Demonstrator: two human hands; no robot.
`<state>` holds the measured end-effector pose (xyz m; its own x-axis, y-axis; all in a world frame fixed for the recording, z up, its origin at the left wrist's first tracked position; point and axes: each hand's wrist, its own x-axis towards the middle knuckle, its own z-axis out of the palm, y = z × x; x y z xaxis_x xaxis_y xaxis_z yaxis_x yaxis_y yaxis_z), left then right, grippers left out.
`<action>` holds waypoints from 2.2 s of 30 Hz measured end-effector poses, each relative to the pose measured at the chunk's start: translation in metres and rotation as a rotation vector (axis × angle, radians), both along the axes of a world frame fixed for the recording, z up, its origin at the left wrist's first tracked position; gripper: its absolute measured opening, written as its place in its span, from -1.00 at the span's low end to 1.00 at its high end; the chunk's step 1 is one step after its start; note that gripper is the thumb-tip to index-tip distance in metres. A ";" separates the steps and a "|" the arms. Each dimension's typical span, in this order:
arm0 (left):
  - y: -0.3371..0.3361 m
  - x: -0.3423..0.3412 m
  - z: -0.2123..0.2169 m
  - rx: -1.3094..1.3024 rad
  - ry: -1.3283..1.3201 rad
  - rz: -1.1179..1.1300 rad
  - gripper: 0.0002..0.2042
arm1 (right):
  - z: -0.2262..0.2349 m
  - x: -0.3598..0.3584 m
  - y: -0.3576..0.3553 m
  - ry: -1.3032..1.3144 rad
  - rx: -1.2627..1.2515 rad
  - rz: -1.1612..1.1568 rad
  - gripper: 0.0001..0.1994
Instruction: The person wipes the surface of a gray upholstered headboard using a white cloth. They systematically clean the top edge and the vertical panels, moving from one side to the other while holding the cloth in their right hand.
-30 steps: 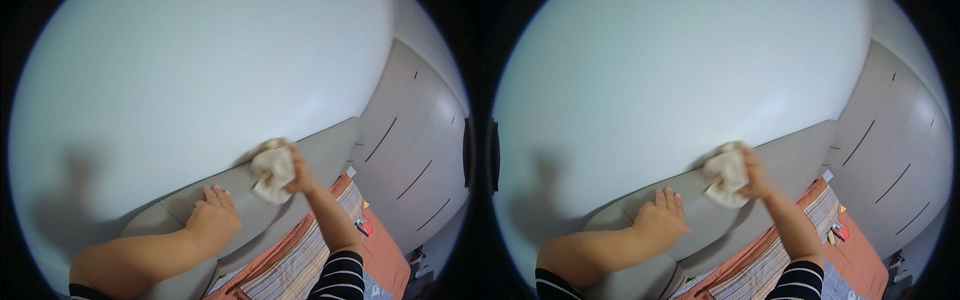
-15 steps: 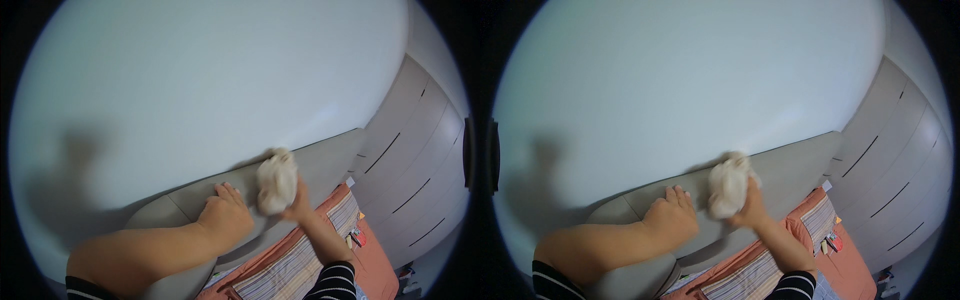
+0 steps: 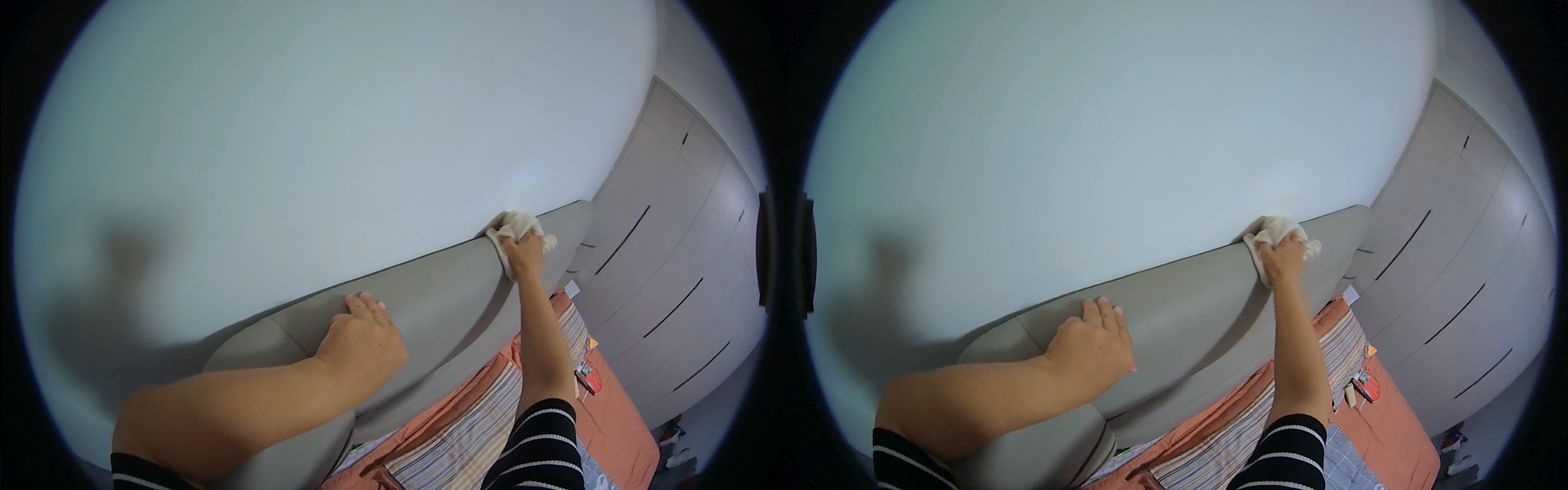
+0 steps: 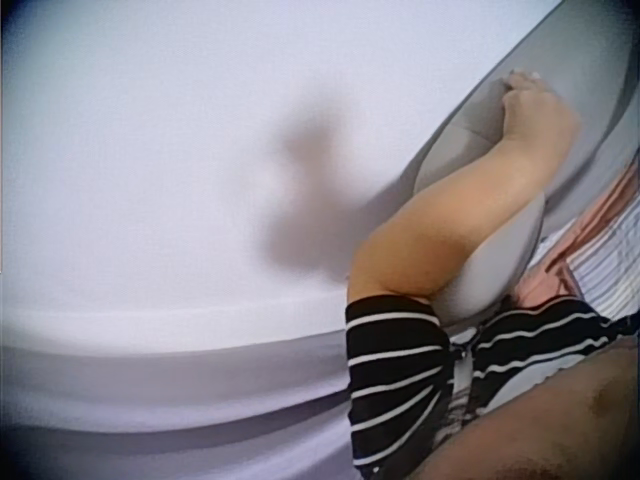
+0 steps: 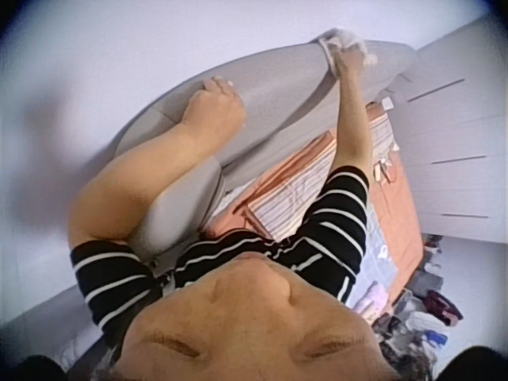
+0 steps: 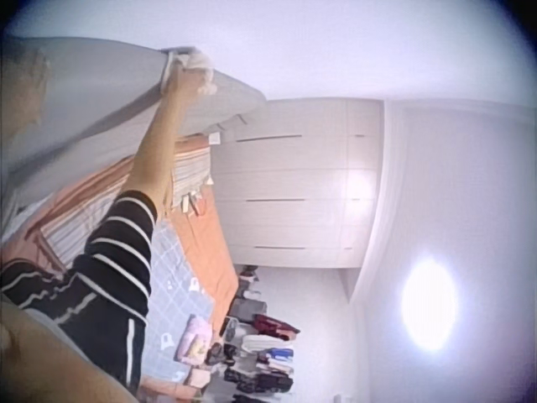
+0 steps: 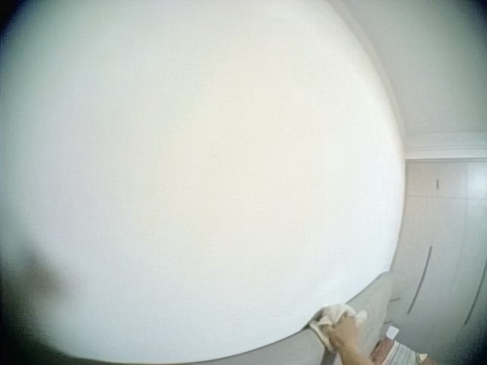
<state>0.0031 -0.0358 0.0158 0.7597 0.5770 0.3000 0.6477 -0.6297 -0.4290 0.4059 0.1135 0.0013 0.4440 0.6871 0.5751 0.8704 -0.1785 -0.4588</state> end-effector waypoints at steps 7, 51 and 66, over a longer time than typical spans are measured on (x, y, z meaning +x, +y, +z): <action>0.003 -0.011 -0.008 0.024 0.002 0.064 -0.28 | -0.006 -0.161 -0.106 -0.437 0.296 0.919 -0.56; 0.003 -0.008 -0.005 -0.015 0.058 0.036 -0.26 | -0.054 -0.105 -0.089 -0.239 0.576 0.880 -0.59; 0.005 -0.003 -0.010 -0.014 0.052 0.022 -0.23 | -0.046 -0.018 -0.020 0.228 0.582 0.204 -0.75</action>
<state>0.0005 -0.0305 0.0054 0.7607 0.5980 0.2525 0.6389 -0.6213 -0.4536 0.3881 0.0937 -0.0445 0.4925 0.3755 0.7852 0.7300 0.3131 -0.6076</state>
